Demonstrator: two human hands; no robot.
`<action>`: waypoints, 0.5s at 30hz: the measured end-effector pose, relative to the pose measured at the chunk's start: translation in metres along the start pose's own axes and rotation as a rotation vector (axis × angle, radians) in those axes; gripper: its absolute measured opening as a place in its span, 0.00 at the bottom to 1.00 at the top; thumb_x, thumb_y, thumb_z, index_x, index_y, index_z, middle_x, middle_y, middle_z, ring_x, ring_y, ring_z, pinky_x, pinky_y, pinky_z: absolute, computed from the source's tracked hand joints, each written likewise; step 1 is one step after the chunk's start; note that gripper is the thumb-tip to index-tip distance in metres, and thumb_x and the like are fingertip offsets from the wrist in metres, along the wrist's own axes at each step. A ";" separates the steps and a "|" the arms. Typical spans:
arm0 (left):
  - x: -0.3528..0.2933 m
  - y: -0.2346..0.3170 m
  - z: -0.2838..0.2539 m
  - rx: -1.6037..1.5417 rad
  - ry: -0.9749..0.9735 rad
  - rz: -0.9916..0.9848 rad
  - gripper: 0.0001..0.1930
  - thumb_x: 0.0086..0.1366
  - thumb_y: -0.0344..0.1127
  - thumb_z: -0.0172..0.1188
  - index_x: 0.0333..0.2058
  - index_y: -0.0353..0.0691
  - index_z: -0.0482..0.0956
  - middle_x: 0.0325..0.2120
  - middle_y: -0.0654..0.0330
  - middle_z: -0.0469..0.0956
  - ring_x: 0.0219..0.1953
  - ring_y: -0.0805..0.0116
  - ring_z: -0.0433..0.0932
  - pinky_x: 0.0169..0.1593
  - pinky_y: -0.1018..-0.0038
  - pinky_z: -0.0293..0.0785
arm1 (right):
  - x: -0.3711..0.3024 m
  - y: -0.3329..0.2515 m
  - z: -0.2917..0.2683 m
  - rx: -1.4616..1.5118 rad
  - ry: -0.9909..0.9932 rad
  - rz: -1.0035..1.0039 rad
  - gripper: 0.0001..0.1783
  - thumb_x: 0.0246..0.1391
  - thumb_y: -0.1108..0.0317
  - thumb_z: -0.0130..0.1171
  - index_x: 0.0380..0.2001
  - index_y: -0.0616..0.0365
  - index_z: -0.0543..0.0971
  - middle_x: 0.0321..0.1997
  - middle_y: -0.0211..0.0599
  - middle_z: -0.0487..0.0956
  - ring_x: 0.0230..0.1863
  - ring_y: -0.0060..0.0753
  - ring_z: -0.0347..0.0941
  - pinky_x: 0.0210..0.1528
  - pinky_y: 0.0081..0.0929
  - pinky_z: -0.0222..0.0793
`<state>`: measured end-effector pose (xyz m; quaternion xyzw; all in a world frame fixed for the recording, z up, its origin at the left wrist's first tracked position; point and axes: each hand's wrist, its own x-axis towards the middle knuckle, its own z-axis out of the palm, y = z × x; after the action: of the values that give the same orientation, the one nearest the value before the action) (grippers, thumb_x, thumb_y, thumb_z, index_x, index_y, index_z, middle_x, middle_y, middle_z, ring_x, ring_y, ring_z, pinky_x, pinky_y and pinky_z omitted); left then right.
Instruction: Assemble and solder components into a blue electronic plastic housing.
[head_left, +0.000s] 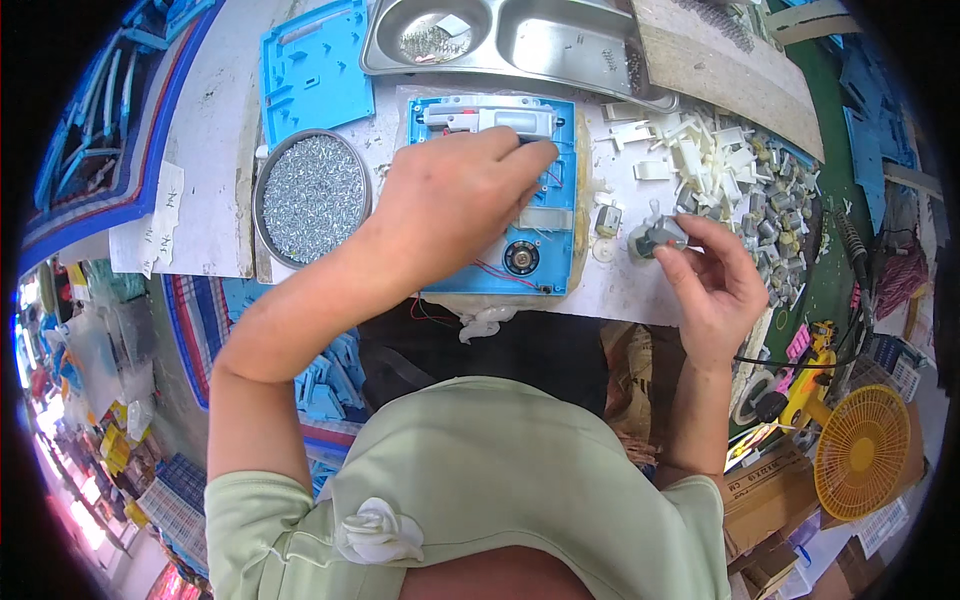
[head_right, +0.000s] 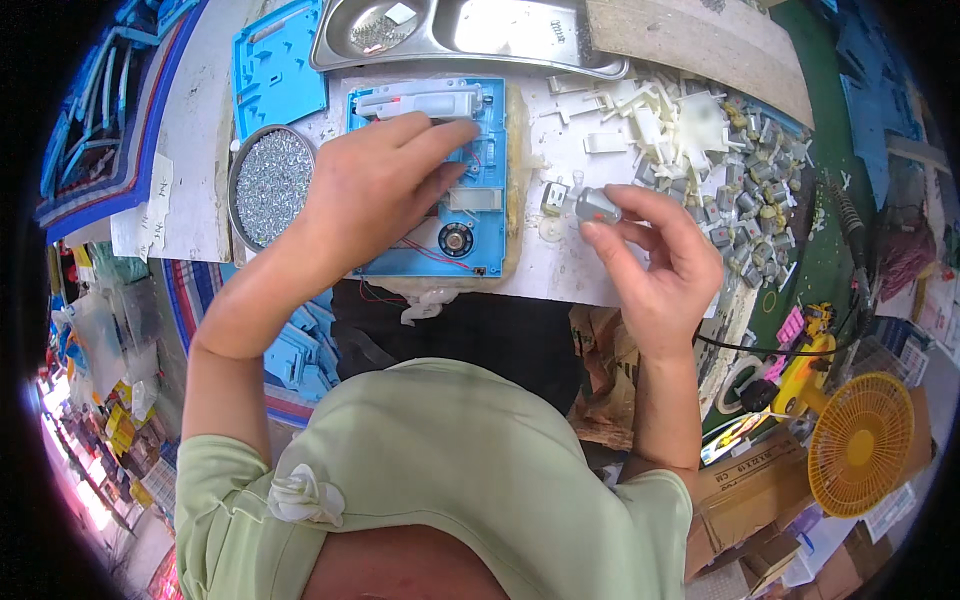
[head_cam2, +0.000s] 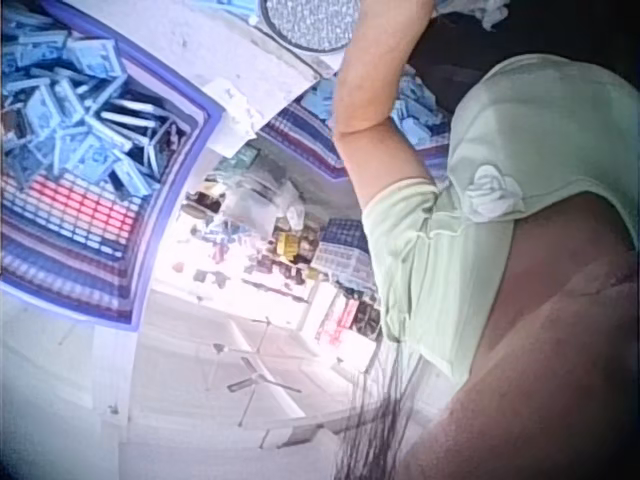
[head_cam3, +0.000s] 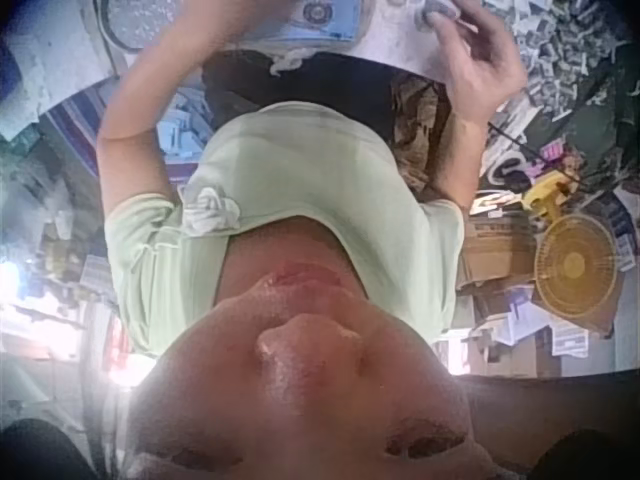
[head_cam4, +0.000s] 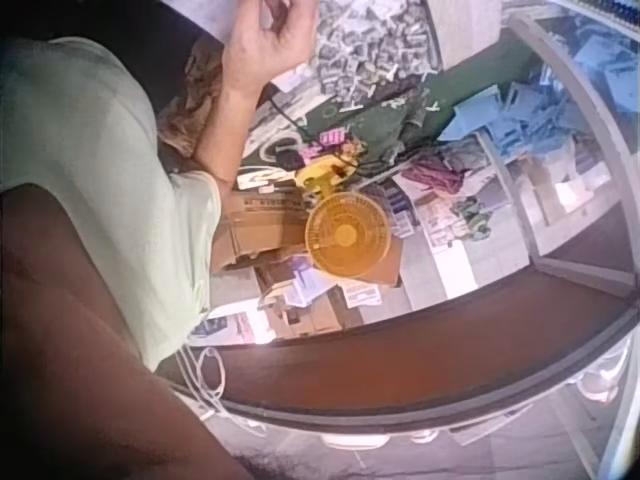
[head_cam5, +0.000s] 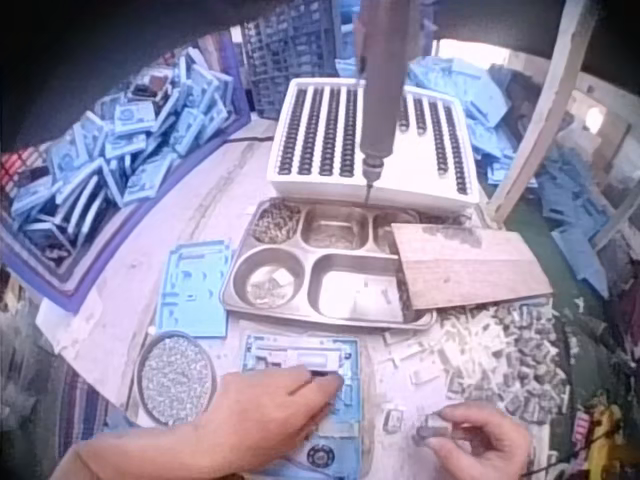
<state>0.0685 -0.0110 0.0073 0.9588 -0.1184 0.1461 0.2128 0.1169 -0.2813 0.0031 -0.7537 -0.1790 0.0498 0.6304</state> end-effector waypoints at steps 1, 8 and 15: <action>0.002 -0.001 0.001 0.037 -0.048 0.021 0.15 0.57 0.29 0.69 0.44 0.46 0.82 0.28 0.62 0.76 0.28 0.59 0.80 0.31 0.66 0.77 | 0.002 0.002 0.002 -0.006 -0.006 0.015 0.18 0.47 0.85 0.72 0.44 0.67 0.83 0.45 0.43 0.84 0.44 0.26 0.82 0.43 0.22 0.82; -0.020 -0.026 -0.013 -0.269 0.080 -0.056 0.09 0.58 0.25 0.70 0.38 0.40 0.86 0.28 0.58 0.81 0.28 0.62 0.81 0.33 0.71 0.76 | 0.033 0.011 0.033 -0.248 -0.151 -0.279 0.16 0.45 0.78 0.75 0.40 0.63 0.85 0.38 0.41 0.86 0.39 0.34 0.84 0.43 0.28 0.78; -0.048 -0.028 -0.003 -0.347 0.328 -0.191 0.07 0.56 0.22 0.71 0.35 0.35 0.85 0.27 0.55 0.83 0.27 0.65 0.81 0.32 0.74 0.76 | 0.058 0.015 0.067 -0.452 -0.219 -0.416 0.15 0.40 0.69 0.76 0.35 0.52 0.87 0.48 0.32 0.82 0.54 0.42 0.68 0.57 0.39 0.64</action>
<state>0.0318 0.0226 -0.0165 0.8783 -0.0144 0.2563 0.4033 0.1544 -0.2019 -0.0161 -0.8120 -0.4024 -0.0404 0.4209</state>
